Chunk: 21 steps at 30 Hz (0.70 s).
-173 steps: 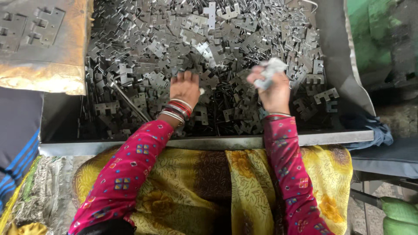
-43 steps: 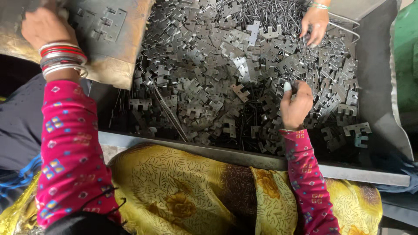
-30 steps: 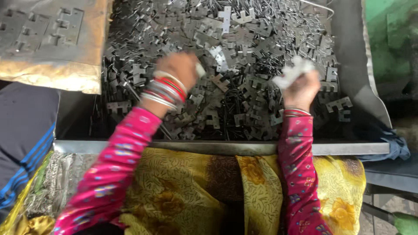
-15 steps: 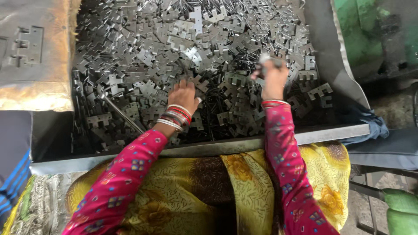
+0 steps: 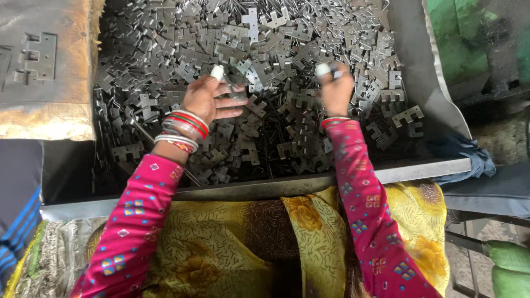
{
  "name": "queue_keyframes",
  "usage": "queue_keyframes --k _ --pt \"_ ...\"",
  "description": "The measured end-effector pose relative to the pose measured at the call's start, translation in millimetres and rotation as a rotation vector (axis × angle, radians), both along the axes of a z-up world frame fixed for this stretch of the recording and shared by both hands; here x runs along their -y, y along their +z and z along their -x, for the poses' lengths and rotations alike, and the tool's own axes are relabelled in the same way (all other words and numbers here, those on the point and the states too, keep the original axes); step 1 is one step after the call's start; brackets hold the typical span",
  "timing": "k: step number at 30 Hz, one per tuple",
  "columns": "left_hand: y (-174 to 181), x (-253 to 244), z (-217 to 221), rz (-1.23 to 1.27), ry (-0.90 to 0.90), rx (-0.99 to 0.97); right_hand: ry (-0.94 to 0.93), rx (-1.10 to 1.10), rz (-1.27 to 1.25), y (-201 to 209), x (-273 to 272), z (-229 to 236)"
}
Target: The person inserts metal rods into small metal brackets and places the assembled units into a large metal bin. The person works continuously, handling the parts by hand and occasionally using a metal rod to adjust the pile.
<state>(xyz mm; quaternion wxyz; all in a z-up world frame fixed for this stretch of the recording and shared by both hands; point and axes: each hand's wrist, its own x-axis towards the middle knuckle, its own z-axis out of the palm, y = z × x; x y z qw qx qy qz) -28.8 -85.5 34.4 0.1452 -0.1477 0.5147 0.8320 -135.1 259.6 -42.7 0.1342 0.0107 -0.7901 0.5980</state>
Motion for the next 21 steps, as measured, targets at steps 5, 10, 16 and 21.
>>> queue_keyframes --k 5,10,16,21 --pt "-15.4 -13.5 2.3 0.073 0.056 -0.009 0.115 0.367 0.857 29.5 -15.1 -25.7" --pt "-43.0 -49.0 -3.3 0.283 0.057 -0.194 0.48 0.604 0.715 43.6 24.8 -67.8" --pt "-74.2 -83.9 -33.2 1.149 -0.064 -0.644 0.575 0.759 0.937 9.1 105.8 -109.9" --pt "-65.8 -52.5 -15.6 1.3 0.122 -0.69 0.433 0.142 -0.024 -5.6 93.9 -91.8"
